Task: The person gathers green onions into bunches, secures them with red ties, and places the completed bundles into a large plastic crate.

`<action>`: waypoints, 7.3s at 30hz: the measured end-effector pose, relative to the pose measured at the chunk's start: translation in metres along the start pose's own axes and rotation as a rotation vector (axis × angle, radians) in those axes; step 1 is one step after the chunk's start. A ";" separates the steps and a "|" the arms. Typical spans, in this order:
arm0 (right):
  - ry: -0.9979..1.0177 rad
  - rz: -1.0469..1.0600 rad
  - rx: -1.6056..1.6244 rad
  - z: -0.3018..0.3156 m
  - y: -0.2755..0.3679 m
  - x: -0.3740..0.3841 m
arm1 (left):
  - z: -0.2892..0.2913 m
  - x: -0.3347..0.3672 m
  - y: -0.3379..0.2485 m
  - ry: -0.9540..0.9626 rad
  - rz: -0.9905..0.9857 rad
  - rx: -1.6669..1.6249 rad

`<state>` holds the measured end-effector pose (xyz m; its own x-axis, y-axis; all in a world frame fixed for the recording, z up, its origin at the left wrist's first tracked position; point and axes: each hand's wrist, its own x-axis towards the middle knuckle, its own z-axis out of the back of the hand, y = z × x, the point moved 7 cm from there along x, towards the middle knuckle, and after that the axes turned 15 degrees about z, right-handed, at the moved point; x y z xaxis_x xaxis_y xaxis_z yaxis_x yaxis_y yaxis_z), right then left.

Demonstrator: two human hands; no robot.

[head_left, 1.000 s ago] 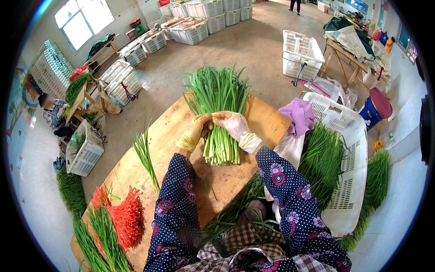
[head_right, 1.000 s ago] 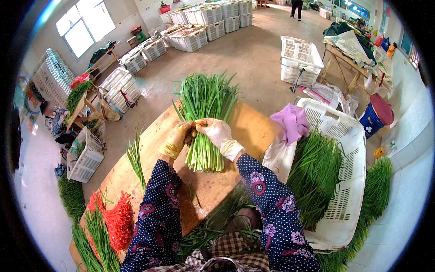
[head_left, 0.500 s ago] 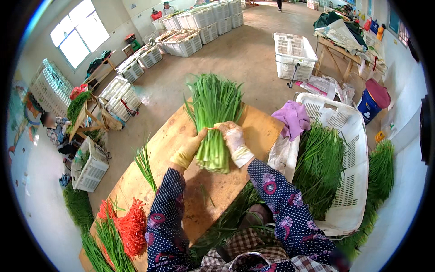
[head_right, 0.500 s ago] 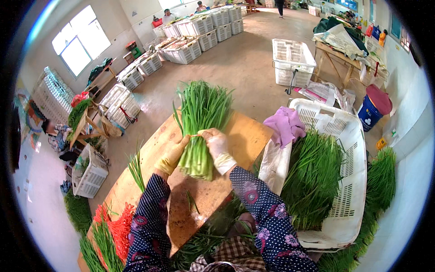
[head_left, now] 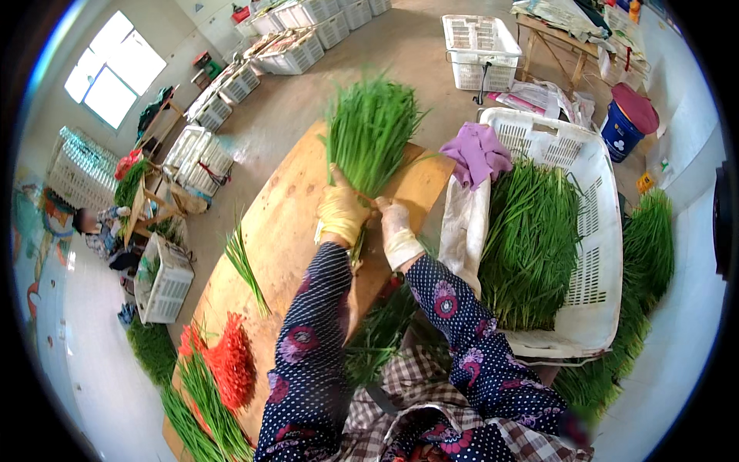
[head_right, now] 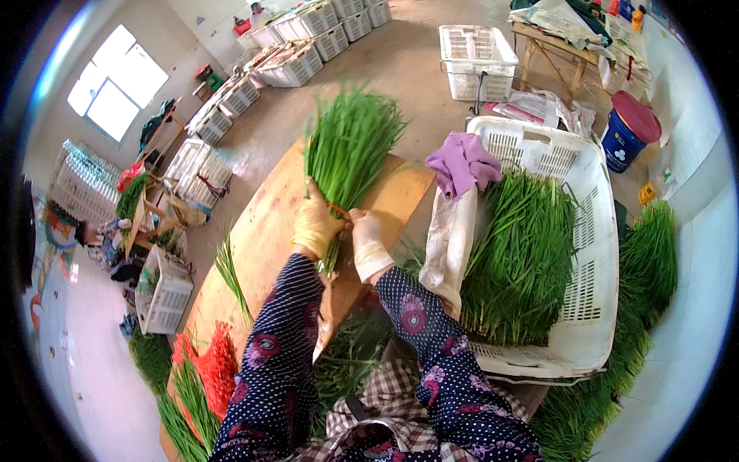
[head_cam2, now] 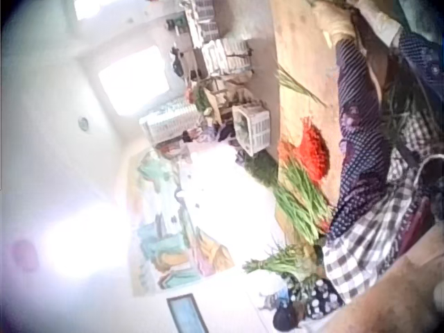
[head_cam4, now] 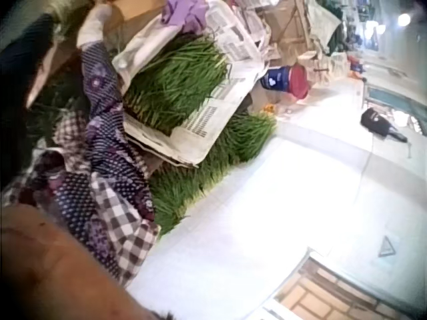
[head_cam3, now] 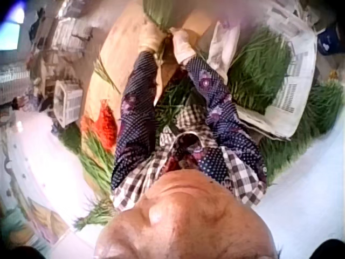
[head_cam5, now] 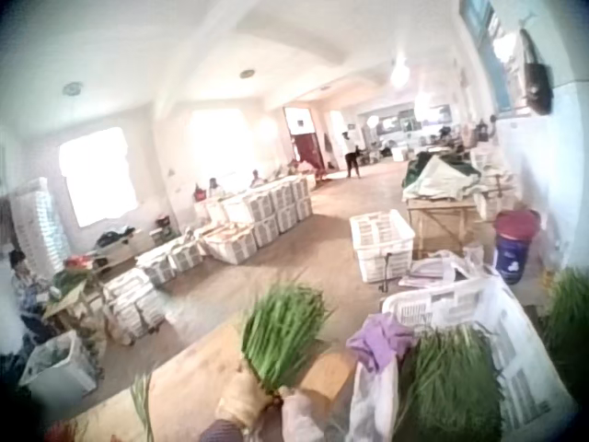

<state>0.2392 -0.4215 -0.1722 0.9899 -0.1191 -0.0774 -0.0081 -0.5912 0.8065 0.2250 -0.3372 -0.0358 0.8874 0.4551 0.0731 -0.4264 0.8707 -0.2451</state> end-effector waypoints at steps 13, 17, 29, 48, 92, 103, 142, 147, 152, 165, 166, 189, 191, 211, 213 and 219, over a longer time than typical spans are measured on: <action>0.118 0.330 -0.963 0.001 0.014 0.016 | -0.024 0.015 0.036 0.227 -0.083 -0.165; 0.036 0.265 -0.780 0.026 0.010 0.031 | -0.037 0.014 0.021 0.357 -0.011 -0.323; -0.047 0.185 -0.938 0.024 0.001 0.022 | -0.011 -0.011 0.014 0.363 0.027 -0.262; 0.398 0.788 -0.804 -0.044 0.116 0.013 | 0.055 -0.014 0.009 0.488 -0.256 -1.396; 0.583 0.641 -0.555 0.012 -0.017 -0.032 | 0.008 -0.142 0.075 1.030 0.364 -1.850; 0.561 0.618 -0.720 -0.017 0.033 -0.019 | 0.039 -0.077 0.072 0.470 -0.357 -1.289; 1.230 0.558 -1.849 -0.050 0.112 0.043 | -0.068 -0.052 0.074 0.612 -0.066 -1.723; 1.474 0.589 -1.980 -0.055 0.078 0.037 | -0.095 -0.104 0.024 0.974 0.068 -2.612; 1.673 0.534 -2.072 -0.060 0.058 -0.015 | -0.112 -0.146 0.017 1.094 0.272 -3.030; 1.317 0.965 -2.206 -0.015 0.061 -0.006 | -0.040 -0.207 0.062 0.832 0.213 -1.713; 1.377 0.773 -2.321 -0.018 0.065 -0.013 | -0.028 -0.197 0.063 0.581 0.065 -1.593; 0.354 0.463 -1.290 0.052 0.053 0.029 | -0.008 -0.097 -0.026 -0.011 -0.310 -0.371; 0.333 0.408 -1.100 0.040 0.084 -0.004 | -0.014 -0.096 -0.017 0.019 -0.281 -0.451; 0.438 -0.194 -0.070 0.039 0.085 -0.012 | -0.011 -0.099 -0.027 -0.117 -0.478 -0.492; 0.371 -0.273 -0.001 0.048 0.077 -0.007 | -0.012 -0.096 -0.027 -0.104 -0.471 -0.485; 0.391 -0.283 0.009 0.057 0.086 -0.023 | -0.019 -0.090 -0.031 0.055 -0.403 -0.457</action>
<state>0.2080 -0.5148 -0.1347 0.9326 0.3550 -0.0650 0.2693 -0.5645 0.7803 0.1615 -0.4084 -0.0530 0.9761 0.0860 0.1997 0.0522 0.7986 -0.5995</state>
